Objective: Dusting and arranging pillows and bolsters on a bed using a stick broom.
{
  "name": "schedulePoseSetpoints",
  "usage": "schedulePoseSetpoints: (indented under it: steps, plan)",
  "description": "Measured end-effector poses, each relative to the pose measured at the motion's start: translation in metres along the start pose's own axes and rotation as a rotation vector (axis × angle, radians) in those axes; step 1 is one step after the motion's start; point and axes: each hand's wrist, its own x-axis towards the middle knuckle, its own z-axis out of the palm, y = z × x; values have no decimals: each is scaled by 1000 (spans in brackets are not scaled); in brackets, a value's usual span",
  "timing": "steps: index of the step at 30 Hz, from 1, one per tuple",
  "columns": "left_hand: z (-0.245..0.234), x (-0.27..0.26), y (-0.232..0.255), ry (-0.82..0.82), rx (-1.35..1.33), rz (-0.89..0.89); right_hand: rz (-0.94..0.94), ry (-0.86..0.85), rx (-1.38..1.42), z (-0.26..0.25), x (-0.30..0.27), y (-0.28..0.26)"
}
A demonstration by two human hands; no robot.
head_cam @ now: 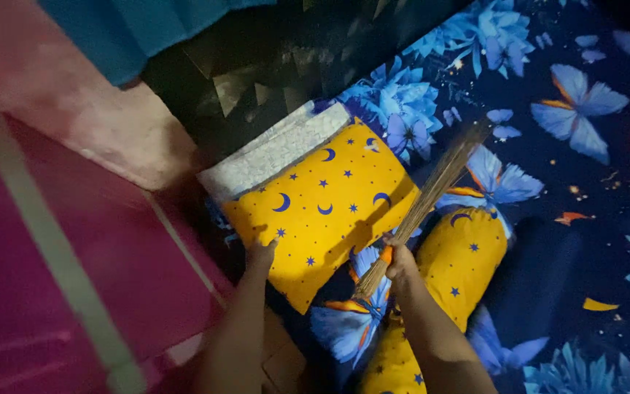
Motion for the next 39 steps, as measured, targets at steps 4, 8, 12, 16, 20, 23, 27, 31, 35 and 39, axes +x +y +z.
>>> schedulePoseSetpoints:
  steps: [4, 8, 12, 16, 20, 23, 27, 31, 35, 39]
  plan:
    - [18, 34, -52, 41, 99, 221, -154, -35, -38, -39, 81, 24]
    - [22, 61, -81, 52, 63, 219, -81, -169, 153, -21, 72, -5]
    - [28, 81, -102, 67, 6, 218, 93, -195, 226, 0, 58, -34]
    - [27, 68, -101, 86, -32, 208, -65, -26, 225, -39, 125, -8]
    - [18, 39, -46, 215, -689, -69, -165, -111, 267, -62, 148, -16]
    - [12, 30, -5, 334, -816, 1, -320, 40, 118, -60, 154, -21]
    - [-12, 20, 67, 579, -467, 220, -521, 255, -97, -134, 235, 0]
    - [-48, 23, 125, 537, -443, 123, -422, 481, 21, 0, 82, -80]
    - [-64, 67, 108, 573, -810, 311, -596, 415, 193, 46, 74, -115]
    - [-70, 114, 40, 601, -355, 131, -627, 290, 194, 70, 77, -122]
